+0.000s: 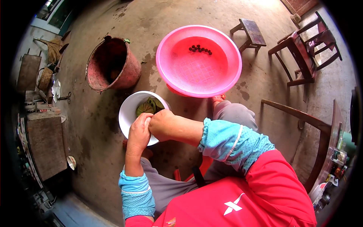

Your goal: The person extracts seeds from lotus pods by hand and places the seeds into a pink bowl.

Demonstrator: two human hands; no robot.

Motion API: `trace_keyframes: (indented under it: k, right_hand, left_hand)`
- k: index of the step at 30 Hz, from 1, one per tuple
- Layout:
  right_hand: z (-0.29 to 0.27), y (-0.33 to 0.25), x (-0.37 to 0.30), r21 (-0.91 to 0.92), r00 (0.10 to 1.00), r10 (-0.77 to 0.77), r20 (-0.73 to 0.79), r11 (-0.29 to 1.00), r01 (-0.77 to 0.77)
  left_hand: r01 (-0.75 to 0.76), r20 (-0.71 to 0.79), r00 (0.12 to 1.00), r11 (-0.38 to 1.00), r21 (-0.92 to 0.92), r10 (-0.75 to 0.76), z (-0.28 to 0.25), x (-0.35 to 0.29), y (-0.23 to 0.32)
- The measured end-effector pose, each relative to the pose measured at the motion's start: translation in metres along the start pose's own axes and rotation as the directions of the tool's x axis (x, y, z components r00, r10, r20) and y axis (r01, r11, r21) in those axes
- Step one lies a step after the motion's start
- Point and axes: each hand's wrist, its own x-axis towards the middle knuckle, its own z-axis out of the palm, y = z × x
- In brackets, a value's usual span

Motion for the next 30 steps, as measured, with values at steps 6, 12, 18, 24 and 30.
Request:
trace_keyframes:
  k: [6, 12, 18, 24, 30]
  right_hand:
    - [-0.004, -0.0031, 0.0017, -0.009, 0.995, 0.043, 0.094, 0.999, -0.043]
    - [0.0003, -0.0002, -0.0018, -0.017, 1.0, 0.005, 0.009, 1.0, -0.005]
    - [-0.0048, -0.0031, 0.0008, -0.013, 0.996, 0.035, 0.088, 0.999, -0.034]
    - [-0.0075, -0.0031, -0.0012, -0.011, 0.994, 0.027, 0.104, 1.0, -0.026]
    - [-0.0031, -0.0007, -0.0031, -0.027, 0.994, 0.042, 0.097, 0.999, -0.039]
  left_hand:
    - [-0.005, -0.002, 1.0, 1.0, 0.002, 0.005, 0.0, -0.0006, -0.0011]
    - [-0.012, -0.002, 1.0, 1.0, 0.004, 0.012, 0.0009, -0.0002, -0.0015]
    - [-0.008, -0.002, 1.0, 1.0, 0.001, 0.008, 0.0, -0.0007, -0.0018]
    - [-0.006, -0.005, 1.0, 1.0, -0.001, 0.006, -0.0007, -0.0008, 0.0008]
    - [-0.012, 0.001, 1.0, 1.0, -0.008, 0.012, 0.0036, -0.0004, 0.0022]
